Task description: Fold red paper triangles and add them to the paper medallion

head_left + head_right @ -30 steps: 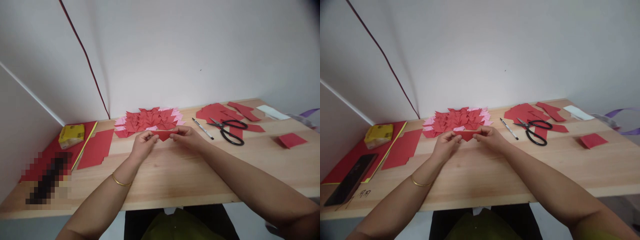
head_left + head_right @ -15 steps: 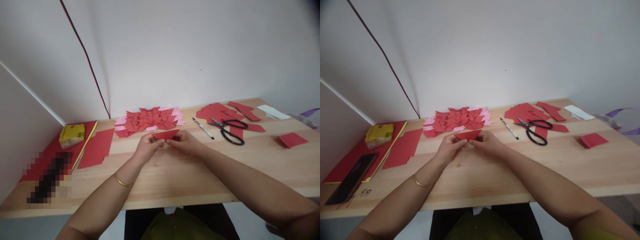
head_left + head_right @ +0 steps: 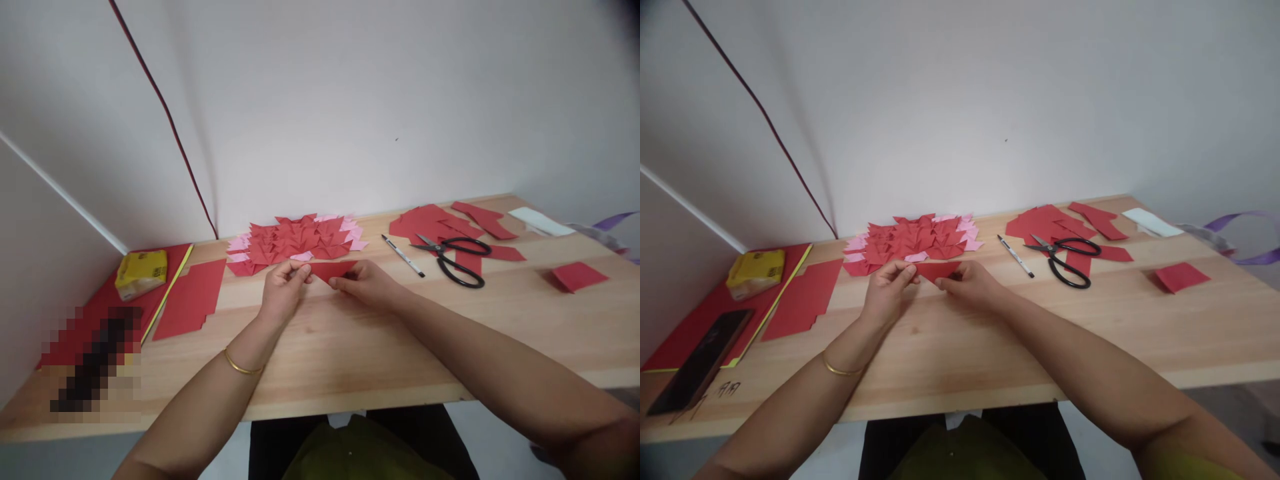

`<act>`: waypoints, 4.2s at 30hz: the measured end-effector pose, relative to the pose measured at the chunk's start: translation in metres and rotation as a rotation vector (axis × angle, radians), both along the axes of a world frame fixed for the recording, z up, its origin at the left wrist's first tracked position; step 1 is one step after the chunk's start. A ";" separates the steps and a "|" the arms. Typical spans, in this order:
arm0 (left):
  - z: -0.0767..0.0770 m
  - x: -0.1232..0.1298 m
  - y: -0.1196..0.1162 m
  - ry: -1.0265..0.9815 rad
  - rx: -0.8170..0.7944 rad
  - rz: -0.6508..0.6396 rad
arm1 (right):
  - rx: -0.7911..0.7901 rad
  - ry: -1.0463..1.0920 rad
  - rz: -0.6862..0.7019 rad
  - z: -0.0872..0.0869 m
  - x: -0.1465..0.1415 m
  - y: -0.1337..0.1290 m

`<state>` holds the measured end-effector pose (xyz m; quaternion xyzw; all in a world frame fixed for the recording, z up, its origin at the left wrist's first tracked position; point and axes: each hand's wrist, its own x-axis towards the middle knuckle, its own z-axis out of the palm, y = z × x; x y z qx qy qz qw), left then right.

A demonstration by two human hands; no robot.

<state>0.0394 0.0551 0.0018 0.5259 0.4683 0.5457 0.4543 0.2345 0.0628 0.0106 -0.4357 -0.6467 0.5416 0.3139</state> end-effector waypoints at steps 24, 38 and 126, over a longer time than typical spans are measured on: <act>-0.002 0.007 -0.003 0.018 -0.132 -0.184 | 0.186 0.104 -0.059 -0.007 0.001 0.006; -0.002 0.001 0.001 0.190 -0.117 -0.062 | 0.251 0.020 -0.091 -0.005 0.008 0.011; 0.003 0.006 -0.004 0.011 -0.129 -0.252 | 0.247 0.070 -0.083 -0.011 0.001 0.007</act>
